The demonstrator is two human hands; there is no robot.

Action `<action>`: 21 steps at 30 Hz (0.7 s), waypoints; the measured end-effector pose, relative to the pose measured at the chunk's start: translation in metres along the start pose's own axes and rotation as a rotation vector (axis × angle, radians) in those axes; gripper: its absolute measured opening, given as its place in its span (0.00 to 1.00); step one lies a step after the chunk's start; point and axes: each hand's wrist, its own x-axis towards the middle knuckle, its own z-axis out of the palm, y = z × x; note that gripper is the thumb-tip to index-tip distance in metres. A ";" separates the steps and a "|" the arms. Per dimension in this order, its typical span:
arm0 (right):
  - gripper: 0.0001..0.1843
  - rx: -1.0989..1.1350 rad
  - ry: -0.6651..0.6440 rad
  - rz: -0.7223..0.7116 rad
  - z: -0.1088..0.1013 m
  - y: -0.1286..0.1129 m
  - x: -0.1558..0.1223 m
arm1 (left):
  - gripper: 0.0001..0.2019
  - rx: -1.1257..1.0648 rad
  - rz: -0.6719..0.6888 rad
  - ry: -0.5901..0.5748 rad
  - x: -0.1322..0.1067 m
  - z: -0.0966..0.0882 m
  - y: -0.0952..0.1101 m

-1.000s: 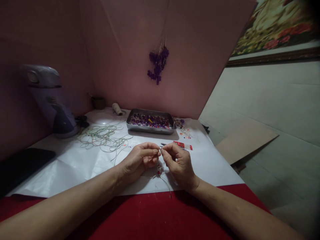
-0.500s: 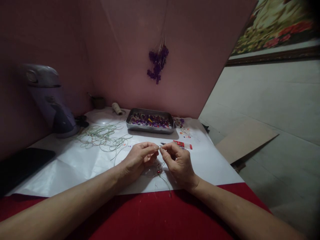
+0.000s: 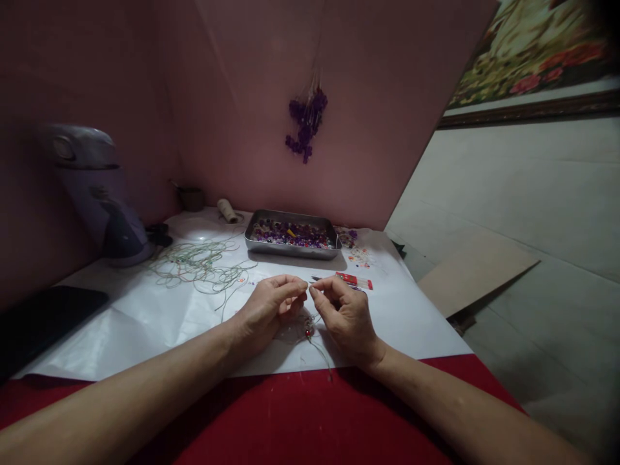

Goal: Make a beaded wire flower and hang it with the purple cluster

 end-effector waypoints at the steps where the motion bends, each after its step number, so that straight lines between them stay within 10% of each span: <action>1: 0.07 0.005 0.002 0.004 0.000 0.000 0.000 | 0.08 -0.013 0.003 0.025 0.000 -0.001 0.000; 9: 0.07 0.121 0.047 0.092 -0.002 -0.002 0.002 | 0.10 0.059 0.124 0.071 -0.001 0.002 0.003; 17: 0.06 0.143 0.057 0.125 0.000 -0.004 0.004 | 0.06 0.047 -0.080 -0.565 -0.070 0.055 0.061; 21: 0.05 0.142 0.049 0.110 0.004 0.003 0.002 | 0.15 0.131 -0.041 -0.675 -0.099 0.068 0.062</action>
